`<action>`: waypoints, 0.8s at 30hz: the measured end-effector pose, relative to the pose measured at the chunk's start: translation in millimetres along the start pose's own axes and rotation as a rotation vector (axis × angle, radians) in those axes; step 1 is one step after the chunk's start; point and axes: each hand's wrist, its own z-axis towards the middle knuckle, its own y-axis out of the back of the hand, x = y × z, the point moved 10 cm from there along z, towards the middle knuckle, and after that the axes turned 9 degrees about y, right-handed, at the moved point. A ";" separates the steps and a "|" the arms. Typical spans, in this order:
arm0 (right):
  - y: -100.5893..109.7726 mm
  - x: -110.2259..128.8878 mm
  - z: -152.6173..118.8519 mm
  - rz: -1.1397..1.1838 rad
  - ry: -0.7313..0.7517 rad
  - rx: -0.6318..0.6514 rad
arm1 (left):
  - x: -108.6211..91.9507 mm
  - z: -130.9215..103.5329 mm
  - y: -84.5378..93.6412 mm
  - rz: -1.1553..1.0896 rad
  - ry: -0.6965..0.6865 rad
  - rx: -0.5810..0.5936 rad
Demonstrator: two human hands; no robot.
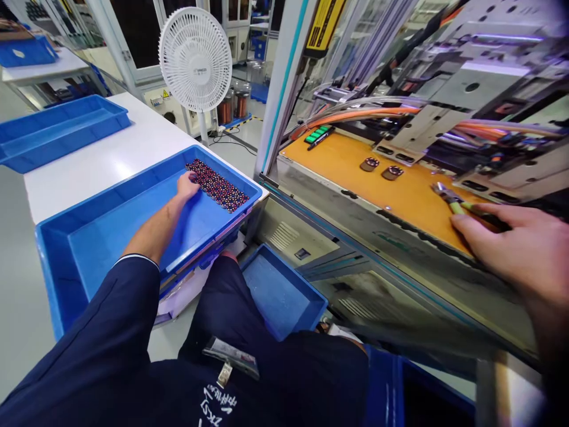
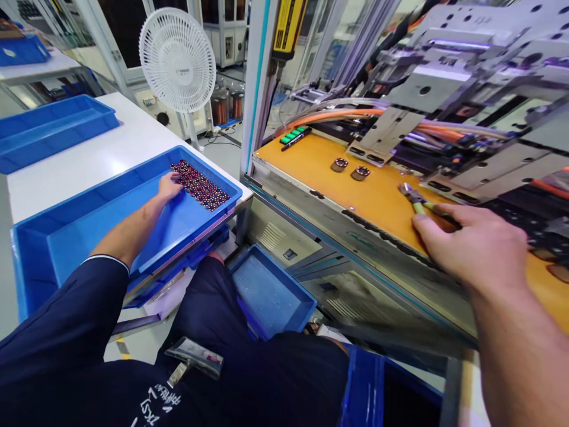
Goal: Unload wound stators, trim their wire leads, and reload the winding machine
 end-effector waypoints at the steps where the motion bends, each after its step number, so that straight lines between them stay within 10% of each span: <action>1: 6.6 4.3 -1.2 0.022 -0.062 0.033 | 0.3 0.3 -1.3 0.013 0.000 -0.016; 9: 39.5 43.0 -7.7 0.083 -0.119 0.132 | -18.6 -28.0 4.2 0.159 -0.027 -0.114; 16: 50.0 33.9 -13.8 0.168 -0.093 0.020 | -122.9 -90.3 0.8 0.225 -0.323 -0.192; 19: 48.8 28.4 -11.5 0.180 -0.083 -0.014 | -186.0 -132.5 -37.2 0.214 -0.541 -0.091; 24: 46.5 29.0 -14.1 0.191 -0.057 -0.085 | -273.1 -210.0 -152.4 0.241 -0.755 0.247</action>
